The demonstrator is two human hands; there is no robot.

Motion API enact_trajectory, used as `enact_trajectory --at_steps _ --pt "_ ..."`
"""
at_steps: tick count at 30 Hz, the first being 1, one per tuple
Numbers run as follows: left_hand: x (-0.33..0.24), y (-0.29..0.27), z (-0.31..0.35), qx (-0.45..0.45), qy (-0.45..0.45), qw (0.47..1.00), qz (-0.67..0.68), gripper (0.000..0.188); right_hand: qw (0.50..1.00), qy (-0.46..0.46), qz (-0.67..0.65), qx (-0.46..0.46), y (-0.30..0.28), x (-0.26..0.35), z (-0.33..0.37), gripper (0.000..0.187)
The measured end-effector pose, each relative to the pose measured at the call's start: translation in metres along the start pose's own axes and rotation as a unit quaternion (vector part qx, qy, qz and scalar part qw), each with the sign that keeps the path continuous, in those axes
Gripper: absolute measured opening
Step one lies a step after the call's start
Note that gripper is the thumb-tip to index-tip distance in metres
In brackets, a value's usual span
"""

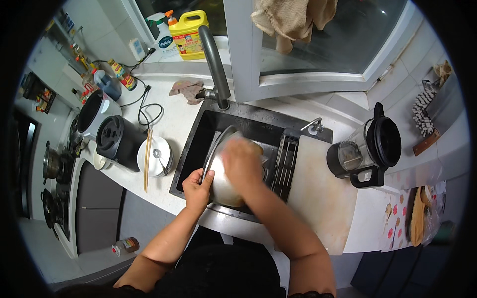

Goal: The person scrubs a metal pot with a steel wool pad under running water in a kitchen sink. They rotate the pot to clean the interior and exterior surfaces, then rinse it thoroughly.

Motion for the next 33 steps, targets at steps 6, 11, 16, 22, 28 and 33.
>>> enact_trajectory --at_steps 6,11,16,22,28,33 --pt "-0.006 0.002 -0.001 -0.028 0.045 0.999 -0.002 0.018 0.999 0.005 0.031 0.022 0.010 -0.004 0.008 0.043" --pt "-0.008 0.001 0.005 -0.040 0.020 0.999 0.021 0.017 0.998 -0.044 0.040 0.001 -0.006 0.031 0.040 0.040" --pt "-0.016 0.001 0.008 -0.041 0.048 0.998 -0.003 0.017 0.988 0.080 -0.101 0.089 0.017 -0.034 -0.009 0.038" --pt "-0.012 -0.006 0.006 -0.045 0.043 0.998 0.030 0.017 0.997 -0.071 0.021 0.011 -0.021 0.040 0.039 0.042" --pt "-0.024 -0.005 0.010 -0.022 0.057 0.998 -0.007 0.018 0.911 0.089 -0.385 0.121 0.002 -0.048 -0.001 0.045" --pt "-0.021 -0.009 0.005 0.022 0.011 0.999 -0.036 0.015 0.968 -0.077 -0.151 0.185 -0.023 -0.008 0.012 0.051"
Point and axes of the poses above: each hand's wrist, its own z-axis away from the middle knuckle, its own y-axis out of the palm, x = y × z, the point moved 5 cm from there along -z, towards the middle knuckle, and after that the axes turned 13 degrees about z, right-handed, at the moved point
